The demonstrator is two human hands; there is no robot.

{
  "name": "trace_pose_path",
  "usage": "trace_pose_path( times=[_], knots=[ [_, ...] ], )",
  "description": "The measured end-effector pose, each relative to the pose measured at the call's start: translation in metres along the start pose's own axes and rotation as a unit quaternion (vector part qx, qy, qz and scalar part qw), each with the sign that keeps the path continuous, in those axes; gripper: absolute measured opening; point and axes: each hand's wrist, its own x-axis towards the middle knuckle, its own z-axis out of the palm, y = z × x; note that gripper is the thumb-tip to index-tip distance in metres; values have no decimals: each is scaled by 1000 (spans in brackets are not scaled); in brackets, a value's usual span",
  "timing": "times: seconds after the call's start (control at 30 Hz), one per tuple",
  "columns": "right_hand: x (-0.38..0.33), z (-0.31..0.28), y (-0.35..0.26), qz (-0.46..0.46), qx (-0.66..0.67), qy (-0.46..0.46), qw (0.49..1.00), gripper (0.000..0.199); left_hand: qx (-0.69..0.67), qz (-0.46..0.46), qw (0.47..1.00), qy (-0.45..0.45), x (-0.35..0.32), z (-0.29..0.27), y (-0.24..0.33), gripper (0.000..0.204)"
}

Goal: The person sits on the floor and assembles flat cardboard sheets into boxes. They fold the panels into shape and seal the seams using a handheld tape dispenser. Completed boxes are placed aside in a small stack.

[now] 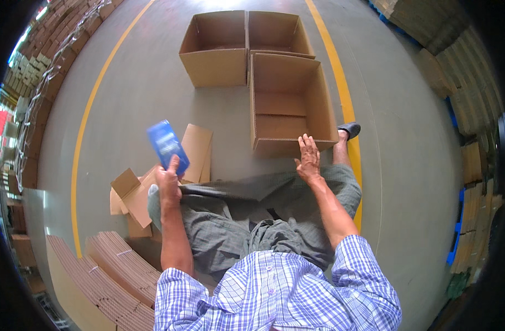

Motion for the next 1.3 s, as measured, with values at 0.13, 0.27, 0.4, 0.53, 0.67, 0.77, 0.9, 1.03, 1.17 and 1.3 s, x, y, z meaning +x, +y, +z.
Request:
trace_pose_path(
  times=[0.13,0.27,0.4,0.53,0.67,0.77,0.9,1.03,1.17,1.3],
  knots=[
    [0,-10,1,-66,46,2,997,88,-125,164,979,8,-13,-46,42,31],
    [-11,-6,-22,-57,37,19,997,91,-39,193,969,152,-24,-108,50,37],
    [-17,7,-44,-31,6,27,999,95,-35,148,971,187,-39,-145,-25,41],
    [-17,17,-50,-62,12,64,996,95,168,-93,960,204,-72,-152,-152,43],
    [-16,20,-49,-84,-42,70,993,92,363,-210,895,151,-91,-131,-258,43],
    [-17,18,-48,-85,-65,56,993,91,376,-262,871,177,-89,-124,-314,38],
    [-17,12,-48,-71,-84,36,993,88,440,-238,854,140,-80,-129,-347,30],
    [-18,14,-52,-80,-85,63,991,86,522,-242,810,117,-77,-122,-327,21],
    [-16,22,-56,-68,-86,89,990,88,431,6,888,160,-30,-111,-282,22],
    [-15,27,-57,-54,-84,91,991,90,416,82,899,106,64,-83,-250,72]
  ],
)
